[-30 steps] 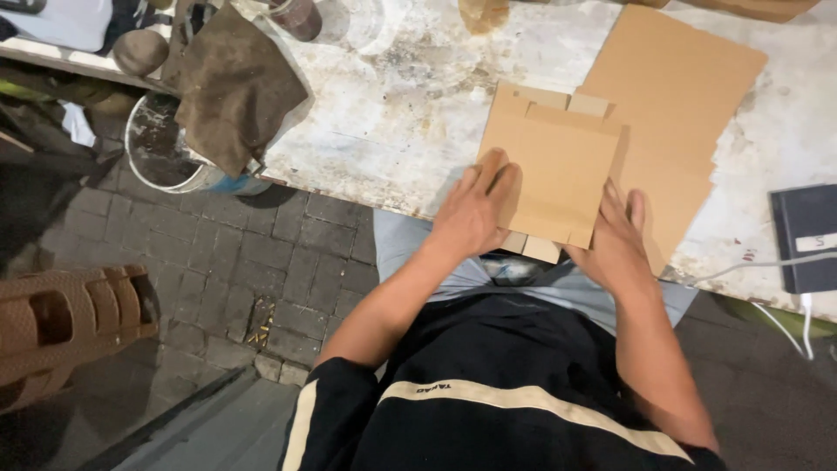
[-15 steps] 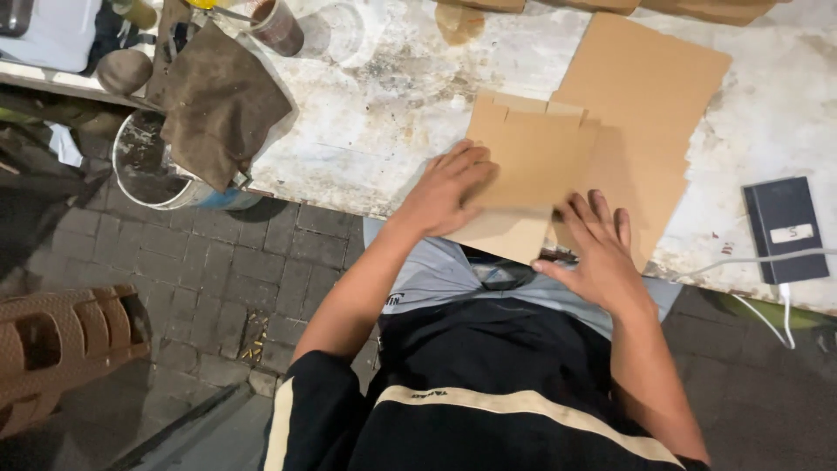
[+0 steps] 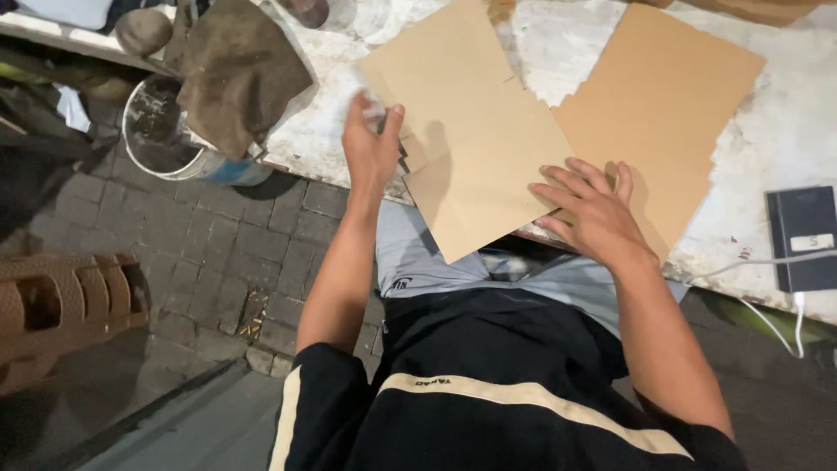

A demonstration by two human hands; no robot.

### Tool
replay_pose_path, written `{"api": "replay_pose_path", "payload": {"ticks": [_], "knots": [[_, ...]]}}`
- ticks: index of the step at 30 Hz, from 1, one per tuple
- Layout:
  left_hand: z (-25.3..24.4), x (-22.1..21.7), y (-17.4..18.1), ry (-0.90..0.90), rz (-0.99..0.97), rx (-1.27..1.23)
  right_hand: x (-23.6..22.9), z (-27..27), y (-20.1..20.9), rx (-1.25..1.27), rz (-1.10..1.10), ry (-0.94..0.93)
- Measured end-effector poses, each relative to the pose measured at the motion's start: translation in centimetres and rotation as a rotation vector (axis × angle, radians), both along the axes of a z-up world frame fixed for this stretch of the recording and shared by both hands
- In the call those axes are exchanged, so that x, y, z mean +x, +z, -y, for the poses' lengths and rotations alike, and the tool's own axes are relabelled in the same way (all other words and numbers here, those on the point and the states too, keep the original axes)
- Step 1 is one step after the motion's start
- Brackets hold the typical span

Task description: The person folds a flat cardboard sheet into a small box shape by hand, tucking flaps and creasing edges to form the sides and bottom. They repeat the process with a second sheet, completing two small boxes and placing them on the table.

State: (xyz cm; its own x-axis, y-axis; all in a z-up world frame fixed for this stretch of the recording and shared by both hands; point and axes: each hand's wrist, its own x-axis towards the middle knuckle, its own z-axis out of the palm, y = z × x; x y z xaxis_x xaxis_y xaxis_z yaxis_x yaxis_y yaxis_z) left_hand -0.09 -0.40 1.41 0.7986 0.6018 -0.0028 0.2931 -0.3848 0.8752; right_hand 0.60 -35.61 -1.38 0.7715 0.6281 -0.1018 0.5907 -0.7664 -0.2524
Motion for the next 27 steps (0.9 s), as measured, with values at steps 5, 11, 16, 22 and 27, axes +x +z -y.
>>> {"api": "replay_pose_path", "payload": {"ticks": [5,11,16,22,27], "knots": [[4.7,-4.1,1.0,-0.419,0.466,0.574,0.8,-0.1,-0.6,0.162,0.130,0.017],[7.2,-7.9,0.7,-0.803,0.095,0.631,2.8,-2.4,-0.5,0.105,0.199,0.022],[4.8,-7.4,-1.3,-0.693,-0.276,0.508,3.9,-5.0,-0.4,0.145,0.189,0.015],[4.3,-7.4,-2.8,-0.551,-0.262,0.571,3.5,-5.7,2.4,0.255,0.013,-0.041],[7.6,-8.6,-1.3,-0.648,-0.048,0.656,3.3,-1.6,-0.3,0.700,-0.055,-0.442]]}}
